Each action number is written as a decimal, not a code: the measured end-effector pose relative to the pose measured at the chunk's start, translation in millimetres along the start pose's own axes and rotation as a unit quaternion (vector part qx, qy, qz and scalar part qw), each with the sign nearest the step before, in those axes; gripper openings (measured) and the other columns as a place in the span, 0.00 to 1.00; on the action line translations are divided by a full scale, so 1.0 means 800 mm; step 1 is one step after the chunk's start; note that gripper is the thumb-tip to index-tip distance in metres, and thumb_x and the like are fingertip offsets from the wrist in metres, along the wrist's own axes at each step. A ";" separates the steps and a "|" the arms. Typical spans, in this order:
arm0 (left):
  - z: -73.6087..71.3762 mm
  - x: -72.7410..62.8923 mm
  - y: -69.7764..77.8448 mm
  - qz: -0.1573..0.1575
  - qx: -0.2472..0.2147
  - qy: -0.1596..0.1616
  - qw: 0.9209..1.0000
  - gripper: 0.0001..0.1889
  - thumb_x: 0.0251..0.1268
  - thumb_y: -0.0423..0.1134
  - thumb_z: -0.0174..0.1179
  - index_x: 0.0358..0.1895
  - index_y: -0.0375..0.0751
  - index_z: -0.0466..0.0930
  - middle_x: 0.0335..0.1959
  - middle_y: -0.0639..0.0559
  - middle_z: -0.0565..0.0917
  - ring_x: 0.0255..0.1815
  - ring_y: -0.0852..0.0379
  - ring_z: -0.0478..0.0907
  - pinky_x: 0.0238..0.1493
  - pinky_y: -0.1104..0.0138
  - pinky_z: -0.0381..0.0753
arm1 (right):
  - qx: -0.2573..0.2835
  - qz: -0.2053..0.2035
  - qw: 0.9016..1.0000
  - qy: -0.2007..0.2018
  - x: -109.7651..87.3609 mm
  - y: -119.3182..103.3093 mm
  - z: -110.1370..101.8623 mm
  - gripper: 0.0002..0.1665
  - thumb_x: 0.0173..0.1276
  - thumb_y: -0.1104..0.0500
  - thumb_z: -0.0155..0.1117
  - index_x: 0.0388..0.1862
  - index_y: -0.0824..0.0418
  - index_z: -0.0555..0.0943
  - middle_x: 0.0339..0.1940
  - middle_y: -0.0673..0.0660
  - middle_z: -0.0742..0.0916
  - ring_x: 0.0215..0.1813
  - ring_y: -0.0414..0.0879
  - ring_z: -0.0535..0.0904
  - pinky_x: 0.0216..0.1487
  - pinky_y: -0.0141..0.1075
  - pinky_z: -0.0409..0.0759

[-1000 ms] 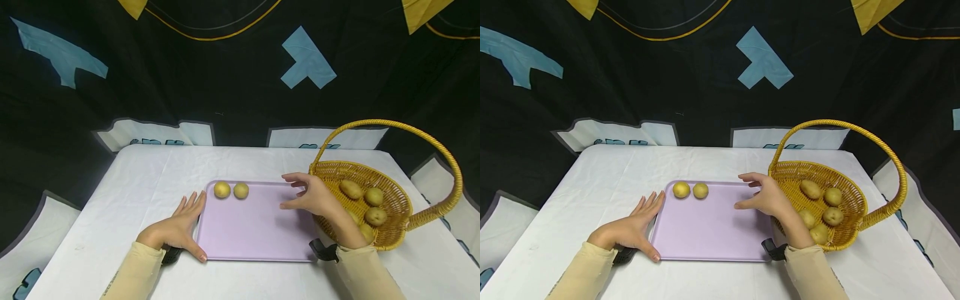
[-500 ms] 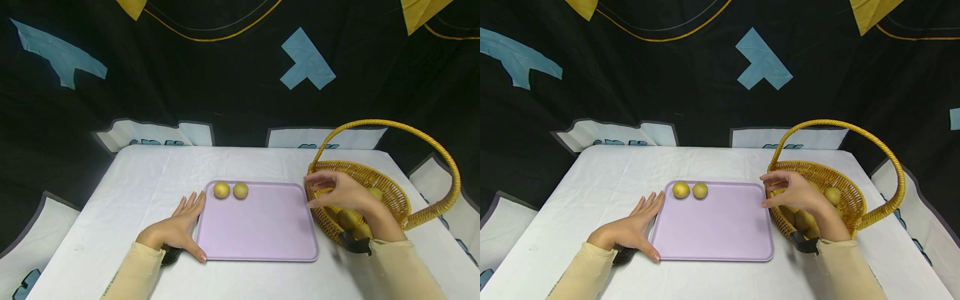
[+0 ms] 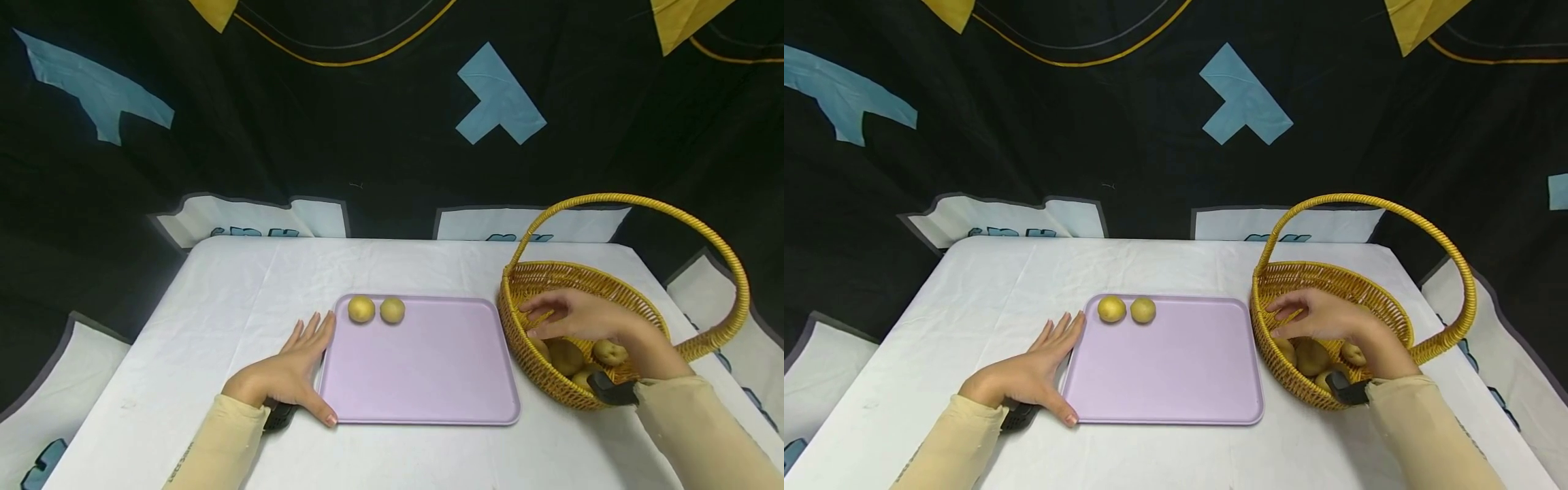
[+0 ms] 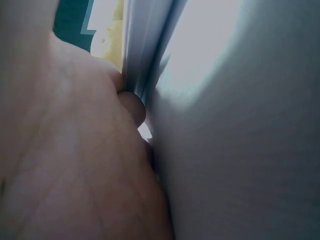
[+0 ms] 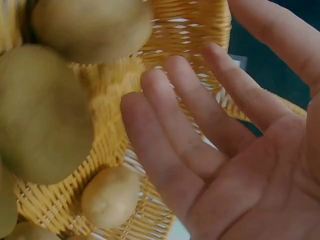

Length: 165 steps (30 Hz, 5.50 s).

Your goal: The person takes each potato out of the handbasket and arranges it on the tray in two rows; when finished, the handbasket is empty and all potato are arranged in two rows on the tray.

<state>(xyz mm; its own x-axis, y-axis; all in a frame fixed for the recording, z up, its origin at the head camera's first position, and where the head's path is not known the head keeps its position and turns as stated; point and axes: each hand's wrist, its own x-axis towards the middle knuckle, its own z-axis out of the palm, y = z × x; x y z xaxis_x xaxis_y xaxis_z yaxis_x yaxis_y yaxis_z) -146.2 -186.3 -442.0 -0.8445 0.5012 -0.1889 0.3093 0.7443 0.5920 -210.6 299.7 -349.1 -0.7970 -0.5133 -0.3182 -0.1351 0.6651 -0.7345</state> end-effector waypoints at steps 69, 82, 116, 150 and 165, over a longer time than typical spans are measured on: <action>0.001 0.000 -0.002 -0.003 0.004 0.002 1.000 0.88 0.17 0.71 0.81 0.81 0.34 0.30 0.81 0.36 0.32 0.80 0.39 0.23 0.75 0.43 0.24 | -0.120 0.058 0.988 0.078 0.015 -0.033 0.002 0.24 0.47 0.58 0.84 0.42 0.61 0.84 0.41 0.55 0.86 0.45 0.51 0.80 0.51 0.48 0.82; 0.000 -0.001 -0.002 -0.004 0.002 0.000 1.000 0.88 0.17 0.71 0.81 0.81 0.35 0.30 0.81 0.36 0.31 0.80 0.39 0.22 0.75 0.43 0.24 | -0.046 0.031 0.966 0.252 -0.011 -0.062 0.031 0.30 0.51 0.50 0.84 0.52 0.59 0.85 0.52 0.60 0.86 0.56 0.57 0.78 0.56 0.51 0.76; 0.000 0.000 -0.004 -0.001 0.003 -0.003 1.000 0.88 0.18 0.72 0.80 0.80 0.34 0.29 0.81 0.36 0.31 0.80 0.40 0.22 0.75 0.44 0.23 | 0.243 -0.031 0.907 0.342 0.114 -0.067 0.161 0.30 0.47 0.65 0.85 0.51 0.69 0.84 0.53 0.64 0.86 0.56 0.54 0.84 0.55 0.34 0.82; 0.000 -0.002 -0.002 0.001 -0.001 -0.004 1.000 0.87 0.19 0.70 0.81 0.80 0.33 0.29 0.81 0.37 0.31 0.80 0.40 0.23 0.75 0.44 0.23 | 0.197 0.022 0.926 0.321 0.142 -0.048 0.194 0.26 0.46 0.71 0.83 0.44 0.68 0.82 0.45 0.65 0.87 0.48 0.55 0.87 0.43 0.35 0.86; 0.000 -0.001 -0.001 -0.006 0.000 -0.006 1.000 0.87 0.19 0.70 0.81 0.81 0.35 0.28 0.81 0.37 0.31 0.80 0.40 0.22 0.75 0.44 0.23 | 0.143 0.026 0.930 0.337 0.141 -0.051 0.196 0.28 0.45 0.64 0.86 0.46 0.63 0.83 0.44 0.59 0.87 0.44 0.50 0.87 0.43 0.37 0.86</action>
<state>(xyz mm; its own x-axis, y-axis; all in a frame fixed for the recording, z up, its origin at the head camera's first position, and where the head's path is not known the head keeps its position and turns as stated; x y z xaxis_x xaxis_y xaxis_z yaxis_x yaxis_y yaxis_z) -145.4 -187.5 -442.7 -0.8426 0.4976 -0.2057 0.2988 0.7500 0.5901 -203.1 129.7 -449.4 -0.9991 0.0367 0.0198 -0.0008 0.4582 -0.8889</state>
